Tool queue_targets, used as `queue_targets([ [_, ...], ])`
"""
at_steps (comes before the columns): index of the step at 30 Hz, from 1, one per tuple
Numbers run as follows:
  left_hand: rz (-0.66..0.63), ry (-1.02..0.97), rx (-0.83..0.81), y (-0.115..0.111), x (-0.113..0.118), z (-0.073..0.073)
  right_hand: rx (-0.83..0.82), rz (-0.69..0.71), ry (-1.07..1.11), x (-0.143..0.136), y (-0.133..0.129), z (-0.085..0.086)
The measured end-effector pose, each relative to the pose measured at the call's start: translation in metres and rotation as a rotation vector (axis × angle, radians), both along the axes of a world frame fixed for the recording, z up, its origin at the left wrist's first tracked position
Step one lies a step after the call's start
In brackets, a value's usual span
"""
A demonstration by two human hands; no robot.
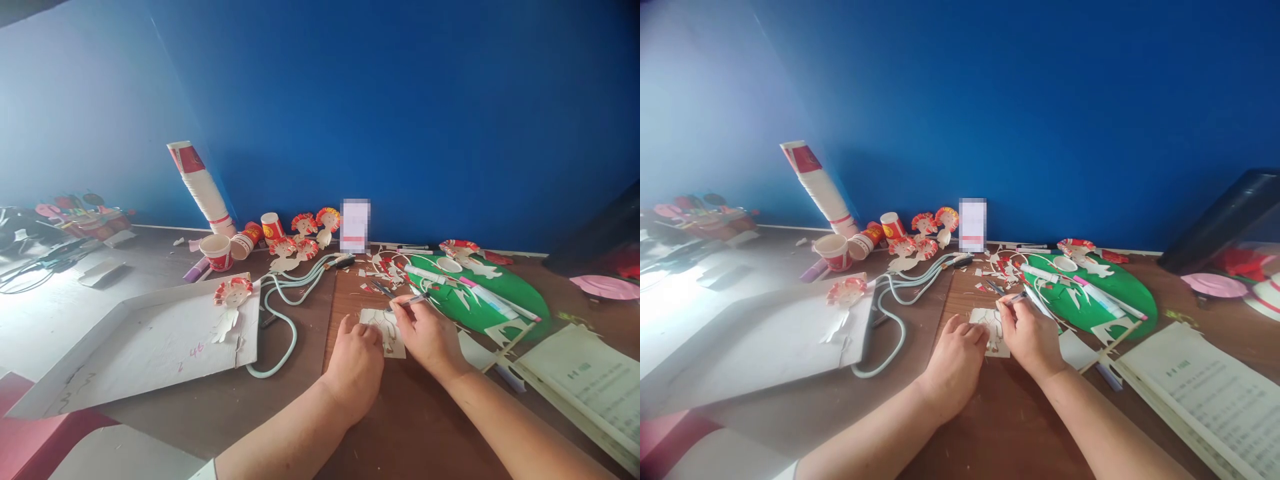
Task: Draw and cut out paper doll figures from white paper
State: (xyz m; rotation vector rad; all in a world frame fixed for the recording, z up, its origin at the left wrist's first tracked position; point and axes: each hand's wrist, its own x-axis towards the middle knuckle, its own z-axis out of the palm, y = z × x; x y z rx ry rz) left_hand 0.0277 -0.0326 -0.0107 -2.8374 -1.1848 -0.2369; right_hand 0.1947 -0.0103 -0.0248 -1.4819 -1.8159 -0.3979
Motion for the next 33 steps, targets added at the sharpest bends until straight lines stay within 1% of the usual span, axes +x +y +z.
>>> queue_targets([
  [6, 0.003, -0.008, -0.01, -0.001, -0.001, 0.0, -0.021, 0.007, 0.048, 0.002, -0.002, 0.0],
  [10, -0.001, -0.003, -0.017, 0.0, -0.001, 0.0, -0.051, 0.054, 0.132, 0.006, -0.004, 0.003],
  [14, -0.003, -0.003, -0.011, -0.001, -0.001, 0.0, -0.014, 0.09, 0.179, 0.011, -0.007, 0.009],
  [16, -0.003, -0.009, -0.011, -0.001, -0.001, 0.0, 0.006, 0.096, 0.173, 0.013, -0.01, 0.013],
  [18, -0.002, -0.01, -0.013, -0.001, -0.001, 0.001, -0.015, 0.089, 0.163, 0.013, -0.012, 0.017],
  [22, -0.003, -0.006, -0.011, -0.001, -0.002, 0.0, -0.097, 0.042, 0.148, 0.011, -0.017, 0.024],
  [25, 0.0, 0.001, -0.011, -0.002, -0.002, 0.001, -0.19, 0.051, 0.119, 0.008, -0.02, 0.027],
  [28, 0.005, 0.014, -0.018, -0.002, -0.002, 0.003, -0.291, 0.086, 0.073, 0.004, -0.025, 0.026],
  [33, 0.007, -0.004, -0.024, -0.003, -0.002, 0.006, -0.275, 0.165, -0.025, 0.001, -0.037, 0.02],
])
